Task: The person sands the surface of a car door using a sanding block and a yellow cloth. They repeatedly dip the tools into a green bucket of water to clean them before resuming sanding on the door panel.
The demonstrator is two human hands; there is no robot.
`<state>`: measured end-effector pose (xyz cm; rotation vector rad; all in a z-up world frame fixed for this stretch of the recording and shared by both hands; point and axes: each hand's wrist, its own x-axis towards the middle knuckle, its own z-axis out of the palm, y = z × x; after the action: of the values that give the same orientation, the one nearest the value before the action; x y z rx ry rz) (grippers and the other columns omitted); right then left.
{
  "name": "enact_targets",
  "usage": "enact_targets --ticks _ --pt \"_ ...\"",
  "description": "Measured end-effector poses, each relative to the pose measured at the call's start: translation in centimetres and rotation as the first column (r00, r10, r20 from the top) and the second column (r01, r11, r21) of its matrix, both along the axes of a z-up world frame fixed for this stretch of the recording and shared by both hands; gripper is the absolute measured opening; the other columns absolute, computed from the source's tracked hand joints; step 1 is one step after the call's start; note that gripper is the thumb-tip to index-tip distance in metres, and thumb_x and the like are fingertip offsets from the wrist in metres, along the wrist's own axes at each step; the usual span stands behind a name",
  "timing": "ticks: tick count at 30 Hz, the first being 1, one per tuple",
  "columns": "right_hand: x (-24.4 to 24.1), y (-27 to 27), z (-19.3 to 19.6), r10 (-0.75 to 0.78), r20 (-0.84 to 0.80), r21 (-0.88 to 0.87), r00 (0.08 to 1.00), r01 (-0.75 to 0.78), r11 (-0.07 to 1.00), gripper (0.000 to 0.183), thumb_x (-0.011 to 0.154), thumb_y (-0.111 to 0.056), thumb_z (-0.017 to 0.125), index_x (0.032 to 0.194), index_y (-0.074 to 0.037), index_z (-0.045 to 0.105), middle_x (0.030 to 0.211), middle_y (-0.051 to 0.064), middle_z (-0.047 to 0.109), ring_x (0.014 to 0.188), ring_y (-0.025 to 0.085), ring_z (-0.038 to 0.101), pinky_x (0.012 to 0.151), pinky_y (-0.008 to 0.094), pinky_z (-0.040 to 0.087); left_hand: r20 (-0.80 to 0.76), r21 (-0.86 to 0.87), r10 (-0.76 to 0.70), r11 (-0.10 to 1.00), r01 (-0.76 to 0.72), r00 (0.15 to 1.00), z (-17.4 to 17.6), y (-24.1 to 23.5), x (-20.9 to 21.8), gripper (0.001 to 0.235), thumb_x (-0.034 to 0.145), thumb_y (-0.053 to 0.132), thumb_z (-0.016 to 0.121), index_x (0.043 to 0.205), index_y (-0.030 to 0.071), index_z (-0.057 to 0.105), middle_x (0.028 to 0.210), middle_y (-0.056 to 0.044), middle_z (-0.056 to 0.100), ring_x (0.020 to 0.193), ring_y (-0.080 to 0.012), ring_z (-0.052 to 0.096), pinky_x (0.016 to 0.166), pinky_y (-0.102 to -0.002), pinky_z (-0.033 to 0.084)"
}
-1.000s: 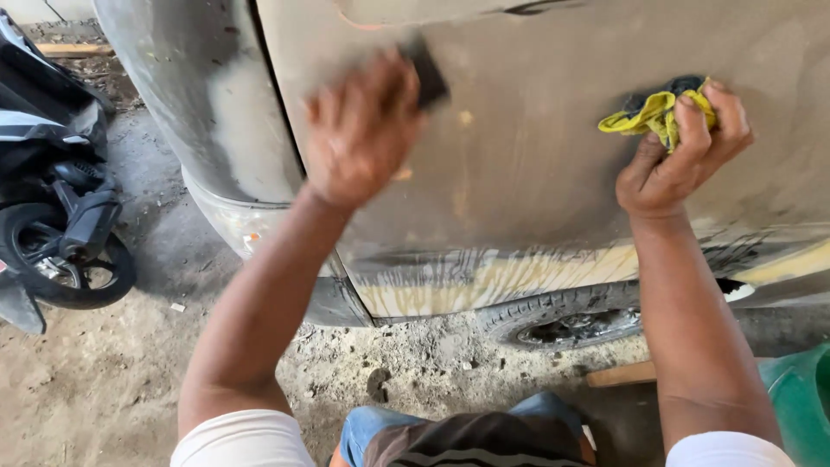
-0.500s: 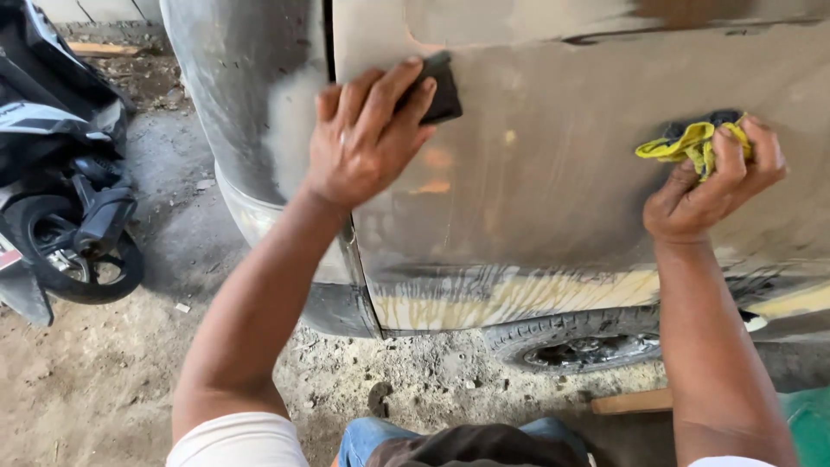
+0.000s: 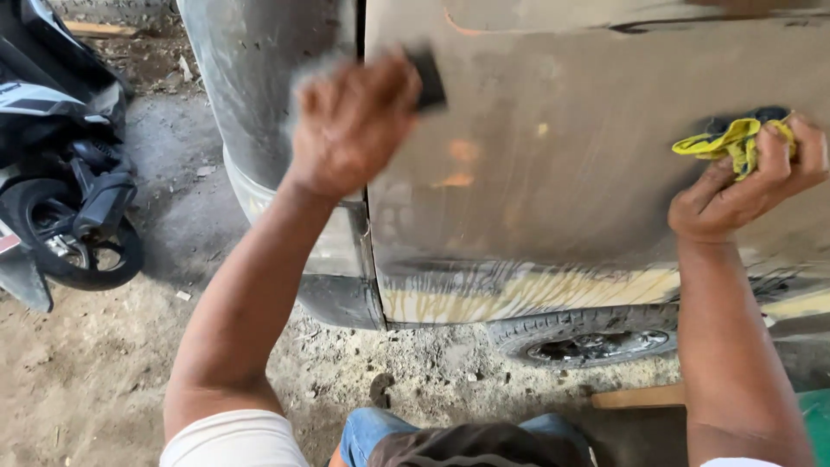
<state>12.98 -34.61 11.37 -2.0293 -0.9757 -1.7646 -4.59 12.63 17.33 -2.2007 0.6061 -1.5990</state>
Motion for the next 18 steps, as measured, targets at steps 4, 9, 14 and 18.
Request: enact_targets --ticks 4,9,14,18 --pt "1.3 -1.0 -0.9 0.014 0.023 -0.012 1.000 -0.013 1.000 0.036 0.121 -0.019 0.044 0.155 -0.007 0.041 0.158 0.020 0.032 0.134 0.032 0.041 0.109 0.054 0.035 -0.318 -0.034 0.096 0.993 -0.113 0.943 -5.1 0.9 1.5 0.046 0.098 0.024 0.063 0.144 0.021 0.057 0.155 -0.009 0.048 0.129 -0.0303 0.054 0.096 -0.053 0.043" --pt "1.1 -0.5 -1.2 -0.042 -0.004 0.026 0.999 0.042 0.999 0.036 0.122 -0.021 0.042 0.154 -0.007 0.042 0.159 0.019 0.033 0.139 0.035 0.043 0.112 0.055 0.037 -0.175 0.204 0.028 0.979 0.008 0.984 -23.3 2.8 -1.3 0.048 0.109 0.022 0.062 0.155 0.015 0.051 0.169 -0.009 0.033 0.143 -0.0245 0.044 0.106 -0.048 0.036" --pt "1.9 -0.7 -2.1 -0.009 -0.028 0.081 1.000 0.011 0.997 0.038 0.125 -0.028 0.041 0.158 -0.007 0.041 0.158 0.017 0.033 0.139 0.032 0.043 0.118 0.052 0.039 0.040 0.199 0.037 0.979 -0.044 0.999 -12.2 3.2 1.0 0.042 0.106 0.021 0.062 0.148 0.017 0.059 0.161 -0.007 0.046 0.139 -0.0218 0.053 0.093 -0.036 0.043" --pt "0.8 0.2 -1.3 -0.026 -0.073 0.114 0.997 0.034 0.993 0.036 0.125 -0.028 0.041 0.154 -0.006 0.041 0.153 0.018 0.036 0.140 0.033 0.045 0.120 0.052 0.040 -0.056 -0.079 0.016 0.997 -0.021 0.998 -2.6 1.2 -0.1 0.044 0.113 0.030 0.069 0.152 0.014 0.055 0.160 -0.007 0.047 0.128 -0.0253 0.055 0.097 -0.043 0.046"
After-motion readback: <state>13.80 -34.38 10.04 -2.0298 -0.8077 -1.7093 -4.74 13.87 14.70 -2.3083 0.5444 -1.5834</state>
